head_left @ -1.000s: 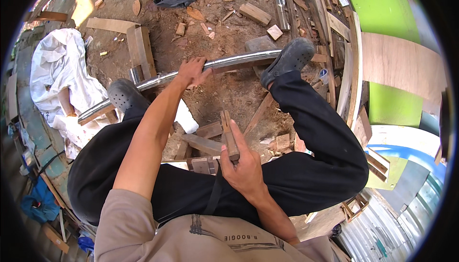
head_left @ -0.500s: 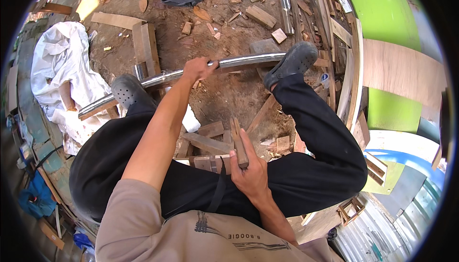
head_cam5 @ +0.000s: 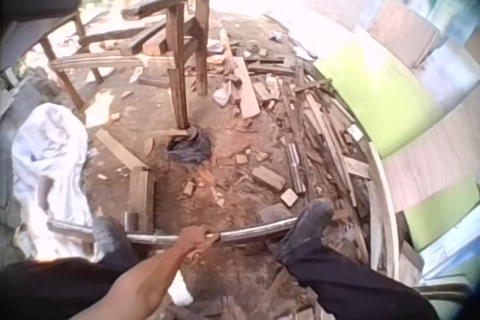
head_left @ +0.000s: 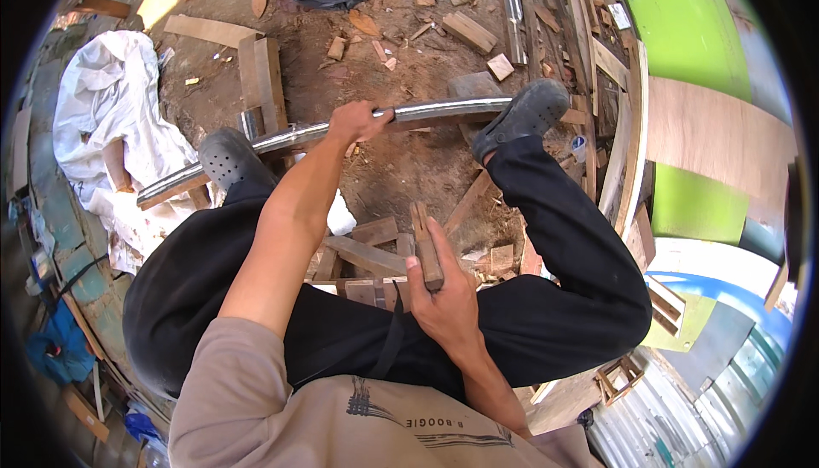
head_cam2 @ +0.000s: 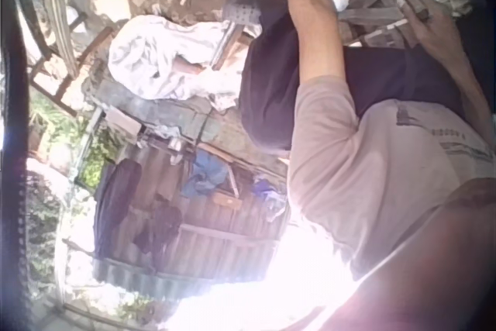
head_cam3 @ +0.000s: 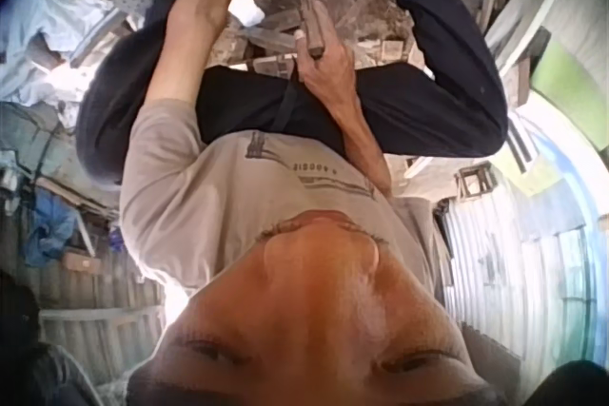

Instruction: The person sits on the ground and uses a metal file to smooth the surface of a metal rod held between their feet. They repeatedly file the rod, occasionally repositioning it to work on different sections.

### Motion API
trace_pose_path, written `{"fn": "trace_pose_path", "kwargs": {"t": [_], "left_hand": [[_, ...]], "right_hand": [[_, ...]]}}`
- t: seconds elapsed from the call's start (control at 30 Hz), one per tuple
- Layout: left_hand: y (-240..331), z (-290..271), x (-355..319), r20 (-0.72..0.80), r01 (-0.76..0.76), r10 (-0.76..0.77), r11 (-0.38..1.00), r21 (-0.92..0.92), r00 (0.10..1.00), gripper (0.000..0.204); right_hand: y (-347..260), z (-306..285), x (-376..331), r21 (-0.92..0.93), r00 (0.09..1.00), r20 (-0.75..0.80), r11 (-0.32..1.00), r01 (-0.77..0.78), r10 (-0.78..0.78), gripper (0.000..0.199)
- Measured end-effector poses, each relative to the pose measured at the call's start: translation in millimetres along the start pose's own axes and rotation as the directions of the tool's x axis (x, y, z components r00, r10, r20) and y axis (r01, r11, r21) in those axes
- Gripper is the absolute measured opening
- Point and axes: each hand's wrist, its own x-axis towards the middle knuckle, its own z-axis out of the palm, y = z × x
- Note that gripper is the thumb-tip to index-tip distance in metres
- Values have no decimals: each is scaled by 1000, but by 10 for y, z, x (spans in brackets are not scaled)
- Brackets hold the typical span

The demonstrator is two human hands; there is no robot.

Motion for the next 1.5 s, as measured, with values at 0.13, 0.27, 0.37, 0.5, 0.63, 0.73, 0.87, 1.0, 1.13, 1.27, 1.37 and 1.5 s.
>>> {"fn": "trace_pose_path", "kwargs": {"t": [0.13, 0.27, 0.37, 0.5, 0.63, 0.73, 0.87, 1.0, 1.13, 1.27, 1.37, 1.5], "left_hand": [[-38, -12, 10, 13, 21, -21, 1000, 1, 1000, 66], [-13, -82, 11, 43, 35, -36, 999, 25, 998, 64], [1, -32, 45, 44, 23, -25, 999, 41, 999, 64], [21, 2, 73, 45, 21, -23, 999, 47, 999, 66], [-38, -28, 59, 38, 17, -18, 999, 39, 999, 68], [-52, 13, 146, 60, 17, -21, 997, 70, 998, 68], [-18, 31, 71, 49, -5, 2, 999, 43, 999, 68], [15, -134, -60, 47, -16, 15, 1000, 17, 999, 67], [-36, -12, 62, 43, -51, 51, 999, 1, 998, 64], [-37, -6, 46, 48, -37, 36, 999, 6, 998, 61], [-121, -3, 6, 24, -23, 23, 1000, 4, 999, 62], [-135, -30, -32, -3, -29, 29, 999, -32, 1000, 65]], "right_hand": [[24, 18, 65, 66, 989, 65, 988, -136, 132, 58], [85, -12, 1, 29, 1000, -22, 1000, 6, -5, 58], [235, 99, 158, -3, 995, -79, 999, 53, -53, 58], [175, 56, 334, 32, 982, 45, 982, -187, 185, 57], [246, 119, 181, 53, 996, -24, 995, -88, 89, 55], [336, 176, 510, 41, 985, 6, 984, -171, 171, 53], [290, 144, 571, 48, 972, 33, 971, -235, 234, 54], [598, 315, 297, 86, 991, -136, 996, 12, 0, 55], [788, 485, 898, 92, 989, -126, 994, -64, 75, 53], [700, 507, 809, 65, 989, -103, 993, -95, 101, 53], [437, 348, 441, 59, 992, -70, 993, -98, 102, 52], [470, 385, 510, 71, 991, -51, 990, -120, 124, 50]]}}
